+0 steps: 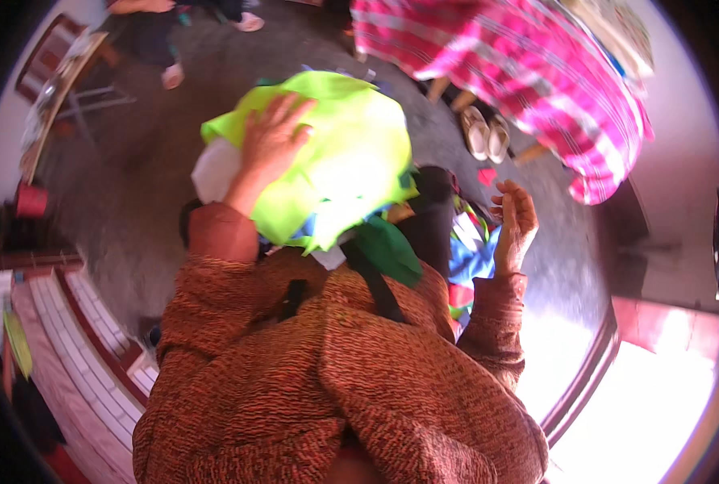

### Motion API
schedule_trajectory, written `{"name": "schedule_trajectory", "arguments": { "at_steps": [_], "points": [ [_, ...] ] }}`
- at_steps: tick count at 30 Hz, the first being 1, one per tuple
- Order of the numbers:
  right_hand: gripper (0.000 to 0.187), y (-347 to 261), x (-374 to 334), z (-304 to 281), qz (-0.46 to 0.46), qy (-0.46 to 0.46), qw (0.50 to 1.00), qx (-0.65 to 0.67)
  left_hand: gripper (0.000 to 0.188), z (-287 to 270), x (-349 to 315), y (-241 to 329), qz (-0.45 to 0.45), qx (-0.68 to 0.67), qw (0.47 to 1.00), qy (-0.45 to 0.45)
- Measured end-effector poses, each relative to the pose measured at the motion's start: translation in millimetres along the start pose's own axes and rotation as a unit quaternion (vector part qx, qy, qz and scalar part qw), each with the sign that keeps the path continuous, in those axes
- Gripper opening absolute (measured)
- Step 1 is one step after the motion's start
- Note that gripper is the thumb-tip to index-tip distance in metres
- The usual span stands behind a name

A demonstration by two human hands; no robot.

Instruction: The person sits on the floor and folds various pieces of colorful fabric, stacking them into a neat pile on their lap. They handle the fabric pieces one by one, smoothing and aligning them before adding them to the stack.

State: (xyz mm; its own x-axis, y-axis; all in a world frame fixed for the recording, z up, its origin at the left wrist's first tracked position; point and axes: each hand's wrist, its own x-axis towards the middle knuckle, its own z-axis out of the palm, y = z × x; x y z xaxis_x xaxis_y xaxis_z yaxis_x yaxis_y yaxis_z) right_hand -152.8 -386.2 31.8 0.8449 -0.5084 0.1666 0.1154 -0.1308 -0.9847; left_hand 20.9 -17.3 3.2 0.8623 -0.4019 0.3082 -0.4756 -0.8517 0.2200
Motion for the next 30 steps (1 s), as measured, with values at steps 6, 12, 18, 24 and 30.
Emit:
{"name": "schedule_trajectory", "arguments": {
  "at_steps": [6, 12, 18, 24, 30],
  "points": [
    [0.020, 129, -76, -125, 0.178, 0.144, 0.973, -0.034, 0.046, -4, 3, 2, 0.024, -0.018, 1.000, -0.007],
    [0.023, 243, -148, -142, 0.345, 0.154, 0.919, -0.112, 0.045, -12, 4, 3, 0.034, -0.027, 0.999, -0.013],
    [0.028, 293, -160, -126, 0.318, 0.043, 0.916, -0.242, 0.045, -15, 7, 8, 0.046, -0.022, 0.999, -0.015],
    [0.037, 308, -118, -98, 0.166, 0.036, 0.909, -0.380, 0.044, -16, 9, 14, 0.039, -0.033, 0.998, -0.021],
    [0.062, 292, -64, -73, 0.246, -0.160, 0.838, -0.459, 0.045, -22, 7, 18, 0.033, -0.021, 0.999, -0.025]
  ]
}}
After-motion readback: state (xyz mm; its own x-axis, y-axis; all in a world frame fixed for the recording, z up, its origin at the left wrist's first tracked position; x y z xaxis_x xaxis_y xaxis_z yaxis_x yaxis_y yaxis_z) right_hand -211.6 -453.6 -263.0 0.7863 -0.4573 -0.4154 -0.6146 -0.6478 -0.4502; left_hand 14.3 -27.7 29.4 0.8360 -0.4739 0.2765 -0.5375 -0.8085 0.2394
